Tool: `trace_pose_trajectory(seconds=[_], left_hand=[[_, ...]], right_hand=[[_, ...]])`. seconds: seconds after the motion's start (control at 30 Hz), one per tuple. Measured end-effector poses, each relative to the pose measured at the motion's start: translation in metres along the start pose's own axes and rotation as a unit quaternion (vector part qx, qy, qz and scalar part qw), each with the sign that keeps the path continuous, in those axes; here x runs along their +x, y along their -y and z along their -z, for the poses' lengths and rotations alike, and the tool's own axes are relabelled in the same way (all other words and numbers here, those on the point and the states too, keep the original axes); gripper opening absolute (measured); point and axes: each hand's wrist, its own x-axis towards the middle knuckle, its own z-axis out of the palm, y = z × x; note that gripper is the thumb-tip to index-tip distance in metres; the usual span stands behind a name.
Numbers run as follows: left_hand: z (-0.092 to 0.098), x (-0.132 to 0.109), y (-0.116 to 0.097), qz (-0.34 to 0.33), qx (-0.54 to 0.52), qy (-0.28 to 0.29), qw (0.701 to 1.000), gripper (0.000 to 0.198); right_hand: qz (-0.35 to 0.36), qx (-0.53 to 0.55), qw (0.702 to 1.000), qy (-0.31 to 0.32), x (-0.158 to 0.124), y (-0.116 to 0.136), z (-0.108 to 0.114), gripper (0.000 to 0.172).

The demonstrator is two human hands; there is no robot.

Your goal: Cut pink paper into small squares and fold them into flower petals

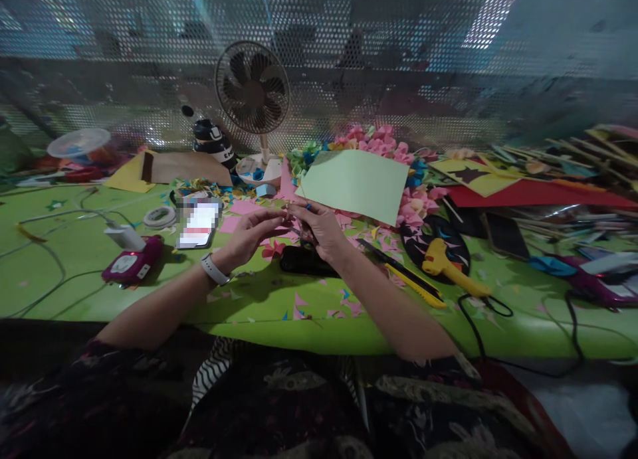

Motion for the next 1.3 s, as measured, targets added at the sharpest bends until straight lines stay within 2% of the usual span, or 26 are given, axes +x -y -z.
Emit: trace_pose_trajectory(seconds=[0.1,0.27,0.37,0.6,0.67,0.77,0.87,0.97,1.03,1.17,1.3], left_hand=[[-0.002,-0.001,0.003,0.001,0.009,0.02,1.0,0.036],[-0.001,-0.001,0.002,0.005,0.017,-0.003,1.0,0.037],[-0.001,-0.001,0.001,0.008,0.016,0.007,1.0,0.04],[-0.001,0.001,0.004,-0.016,0.023,-0.012,1.0,0.037],[0.0,0.002,0.003,-0.016,0.028,-0.026,0.999,0.039],[0.004,0.005,0.001,-0.023,0.036,-0.048,0.998,0.038],[0.006,0.006,-0.001,-0.035,0.044,-0.061,0.997,0.035],[0.007,0.007,-0.003,-0.042,0.067,-0.056,0.995,0.035],[0.007,0.007,-0.004,-0.046,0.082,-0.054,0.994,0.035],[0.007,0.007,-0.003,-0.053,0.094,-0.051,0.993,0.036],[0.009,0.007,-0.001,-0.061,0.09,-0.036,0.993,0.034]], right_hand=[[0.001,0.005,1.0,-0.011,0.0,-0.001,-0.002,0.041],[0.017,-0.004,0.999,-0.029,0.0,-0.003,-0.003,0.04],[0.025,-0.008,0.999,-0.044,0.0,-0.004,-0.003,0.04],[0.028,-0.02,0.999,-0.039,0.0,-0.01,-0.003,0.039],[0.039,-0.041,0.998,-0.041,0.002,-0.009,0.001,0.04],[0.064,-0.134,0.989,-0.021,0.004,-0.007,0.007,0.043],[0.139,-0.27,0.953,-0.006,0.002,-0.005,0.012,0.052],[0.231,-0.418,0.879,-0.001,0.0,-0.006,0.012,0.052],[0.258,-0.477,0.84,0.016,-0.001,-0.008,0.011,0.046],[0.267,-0.512,0.815,0.041,0.0,-0.012,0.012,0.042],[0.274,-0.533,0.8,0.038,0.002,-0.014,0.014,0.043]])
